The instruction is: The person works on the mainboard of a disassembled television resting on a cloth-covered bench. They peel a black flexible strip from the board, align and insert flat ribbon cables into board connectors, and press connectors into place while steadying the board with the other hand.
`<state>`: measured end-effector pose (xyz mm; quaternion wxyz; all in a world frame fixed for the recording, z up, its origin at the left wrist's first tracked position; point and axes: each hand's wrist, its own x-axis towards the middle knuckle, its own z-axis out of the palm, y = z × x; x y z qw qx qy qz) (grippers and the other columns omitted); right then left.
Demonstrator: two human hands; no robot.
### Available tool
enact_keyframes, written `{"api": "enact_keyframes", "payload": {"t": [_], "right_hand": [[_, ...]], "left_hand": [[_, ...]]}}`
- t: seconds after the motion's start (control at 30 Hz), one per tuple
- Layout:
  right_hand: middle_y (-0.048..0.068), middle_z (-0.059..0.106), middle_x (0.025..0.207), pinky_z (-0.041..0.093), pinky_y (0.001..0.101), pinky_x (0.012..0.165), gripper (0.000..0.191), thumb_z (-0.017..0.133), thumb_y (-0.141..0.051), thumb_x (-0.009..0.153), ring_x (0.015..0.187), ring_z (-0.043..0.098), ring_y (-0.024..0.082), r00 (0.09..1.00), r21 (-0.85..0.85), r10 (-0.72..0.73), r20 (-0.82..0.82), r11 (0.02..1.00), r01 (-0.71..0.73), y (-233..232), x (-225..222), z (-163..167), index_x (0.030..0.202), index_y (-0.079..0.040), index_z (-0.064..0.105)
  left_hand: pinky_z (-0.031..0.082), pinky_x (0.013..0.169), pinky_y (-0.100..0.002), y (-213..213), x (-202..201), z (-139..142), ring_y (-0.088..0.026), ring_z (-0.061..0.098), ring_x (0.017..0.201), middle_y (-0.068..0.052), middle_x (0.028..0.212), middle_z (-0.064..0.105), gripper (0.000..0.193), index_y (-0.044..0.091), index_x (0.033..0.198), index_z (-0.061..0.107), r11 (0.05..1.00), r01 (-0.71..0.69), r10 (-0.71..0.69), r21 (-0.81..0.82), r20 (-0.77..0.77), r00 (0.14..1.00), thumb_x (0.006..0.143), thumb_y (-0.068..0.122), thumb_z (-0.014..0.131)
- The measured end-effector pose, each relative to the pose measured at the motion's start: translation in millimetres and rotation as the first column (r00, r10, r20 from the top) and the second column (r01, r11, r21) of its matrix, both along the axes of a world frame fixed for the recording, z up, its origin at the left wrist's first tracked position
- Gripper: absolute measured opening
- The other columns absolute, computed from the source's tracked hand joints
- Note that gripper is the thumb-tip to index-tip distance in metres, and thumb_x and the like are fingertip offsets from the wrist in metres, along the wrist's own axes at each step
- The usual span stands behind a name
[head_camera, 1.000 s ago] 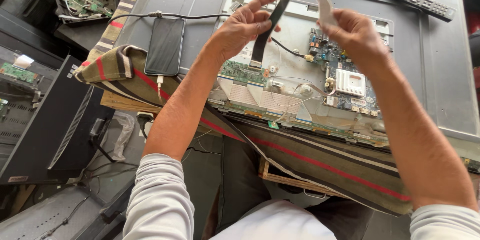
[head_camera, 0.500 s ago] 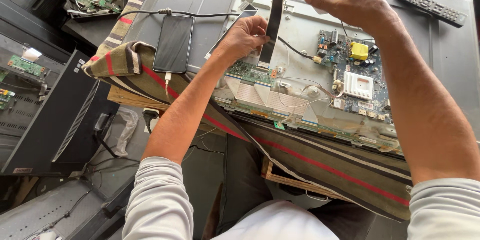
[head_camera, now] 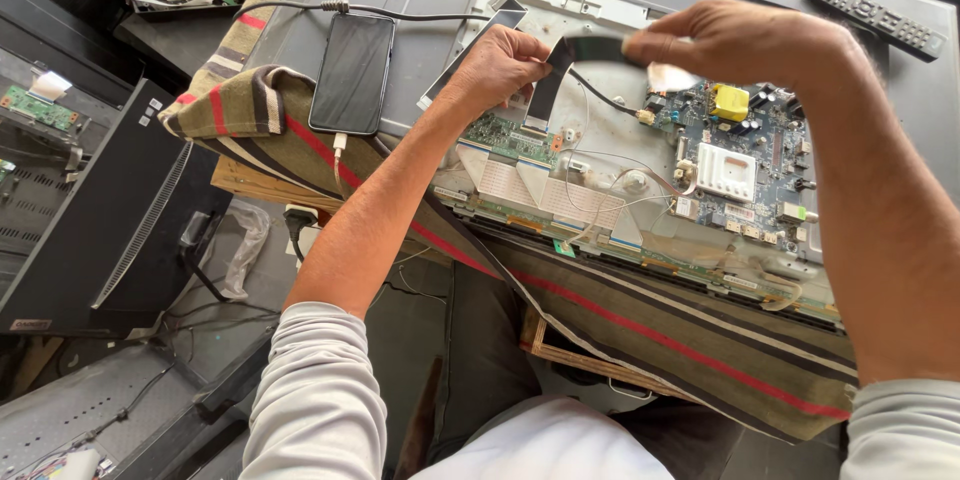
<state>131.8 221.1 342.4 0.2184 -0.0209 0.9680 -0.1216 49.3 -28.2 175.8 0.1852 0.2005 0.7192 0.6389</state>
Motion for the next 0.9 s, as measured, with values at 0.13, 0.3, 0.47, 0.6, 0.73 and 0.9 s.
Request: {"api": "enact_keyframes", "payload": {"t": [0.13,0.3,0.47,0.6,0.73,0.9], "right_hand": [[0.000,0.062,0.143,0.043,0.0462,0.111,0.064,0.058,-0.059,0.087,0.127,0.060,0.024,0.979,0.039,0.200,-0.040,0.979,-0.199,-19,17,5,0.148,-0.040,0.052],[0.012,0.074,0.115,0.057,0.0456,0.092,0.064,0.060,-0.047,0.095,0.097,0.071,0.028,0.966,0.126,0.240,-0.092,0.965,-0.228,-52,40,11,0.156,-0.037,0.043],[0.011,0.076,0.101,0.060,0.0358,0.064,0.050,0.049,-0.015,0.111,0.066,0.072,0.019,0.914,0.465,0.386,-0.122,0.836,-0.291,-80,54,-15,0.160,-0.021,0.043],[0.012,0.077,0.113,0.058,0.0315,0.062,0.050,0.066,-0.011,0.097,0.064,0.073,0.015,0.622,0.649,0.676,-0.397,0.685,-0.331,-76,65,-44,0.147,-0.014,0.058],[0.014,0.074,0.124,0.058,0.0304,0.078,0.048,0.071,-0.014,0.089,0.083,0.076,0.017,0.525,0.798,0.789,-0.319,0.523,-0.301,-68,72,-60,0.136,-0.010,0.066],[0.014,0.072,0.124,0.053,0.0409,0.099,0.058,0.070,-0.015,0.089,0.109,0.072,0.024,0.475,0.817,0.818,-0.324,0.495,-0.296,-69,76,-68,0.146,-0.011,0.057]], "left_hand": [[0.042,0.038,-0.021,2,3,2,-0.001,0.061,0.052,0.004,0.069,0.071,0.018,0.010,0.107,0.082,1.000,0.000,0.000,-0.008,-0.009,1.000,0.092,0.009,0.071],[0.043,0.037,-0.021,2,8,4,-0.001,0.061,0.053,0.004,0.070,0.072,0.019,0.011,0.109,0.082,1.000,-0.004,0.003,-0.021,-0.024,1.000,0.094,0.010,0.070],[0.047,0.039,-0.021,-3,1,11,-0.004,0.067,0.058,0.002,0.076,0.073,0.017,0.010,0.108,0.075,0.997,0.072,-0.074,0.021,0.099,0.992,0.096,0.018,0.066],[0.048,0.036,-0.023,-8,-4,20,-0.008,0.071,0.056,-0.001,0.074,0.075,0.042,0.011,0.091,0.071,0.998,0.070,-0.069,0.001,0.210,0.975,0.094,0.051,0.060],[0.047,0.037,-0.024,-4,0,25,-0.010,0.071,0.059,-0.003,0.072,0.069,0.057,0.011,0.087,0.076,0.993,0.097,-0.093,-0.066,0.059,0.994,0.078,0.067,0.078],[0.047,0.033,-0.024,3,-3,31,-0.009,0.068,0.050,-0.004,0.067,0.072,0.061,0.010,0.072,0.073,0.985,0.038,-0.015,-0.170,0.134,0.991,0.076,0.070,0.074]]}}
